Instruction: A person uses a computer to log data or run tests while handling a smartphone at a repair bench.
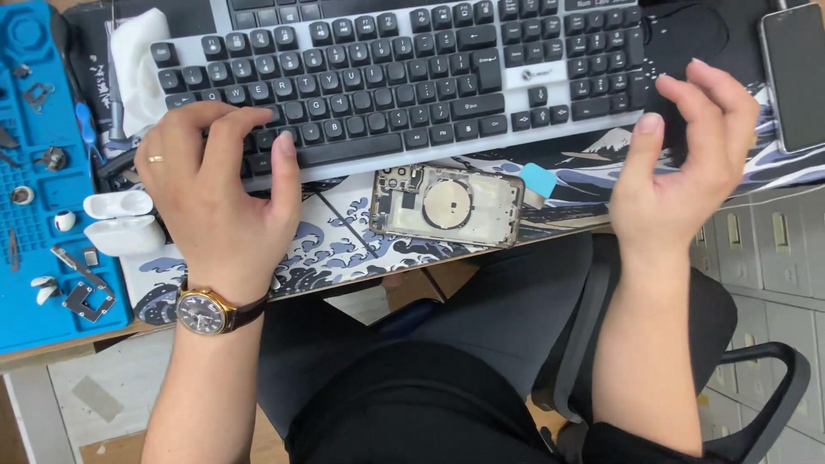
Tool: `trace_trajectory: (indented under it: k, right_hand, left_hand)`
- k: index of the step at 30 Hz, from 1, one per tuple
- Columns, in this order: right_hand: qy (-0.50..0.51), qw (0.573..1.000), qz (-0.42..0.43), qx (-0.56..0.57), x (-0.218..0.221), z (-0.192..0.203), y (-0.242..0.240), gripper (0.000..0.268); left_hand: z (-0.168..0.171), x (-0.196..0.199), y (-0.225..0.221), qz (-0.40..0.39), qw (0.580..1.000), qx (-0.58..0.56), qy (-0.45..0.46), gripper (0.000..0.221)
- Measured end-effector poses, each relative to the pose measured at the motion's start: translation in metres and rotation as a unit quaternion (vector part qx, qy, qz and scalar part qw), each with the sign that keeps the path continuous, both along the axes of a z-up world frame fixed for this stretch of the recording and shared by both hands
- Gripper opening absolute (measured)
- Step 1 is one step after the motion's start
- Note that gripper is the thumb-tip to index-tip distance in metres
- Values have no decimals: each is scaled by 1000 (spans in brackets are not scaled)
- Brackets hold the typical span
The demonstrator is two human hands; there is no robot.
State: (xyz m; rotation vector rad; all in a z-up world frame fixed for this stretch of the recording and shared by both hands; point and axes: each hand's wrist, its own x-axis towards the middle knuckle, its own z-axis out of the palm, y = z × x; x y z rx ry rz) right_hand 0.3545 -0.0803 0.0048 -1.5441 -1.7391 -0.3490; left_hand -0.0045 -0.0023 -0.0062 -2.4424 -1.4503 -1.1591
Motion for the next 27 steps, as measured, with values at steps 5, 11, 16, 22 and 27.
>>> trace_trajectory:
  k: [5,11,16,22,27]
  right_hand:
    - [-55,998,0,15,-5,-18,20,39]
    - [-28,997,-17,-63,0,-26,12,63]
    - [-115,992,16,56,4,-30,5,39]
    - [-78,995,19,64,2,-34,0,44]
    - [-18,995,90,30,-46,-14,6,37]
  left_hand:
    - [0,0,0,14,1000,-1,-4,18]
    - [0,2,0,21,1000,-7,-7,17]
    - [1,2,0,31,999,-25,-18,17]
    - [1,2,1,24,999,-27,-36,18]
    - [-2,1,2,64,997,-15,44,35]
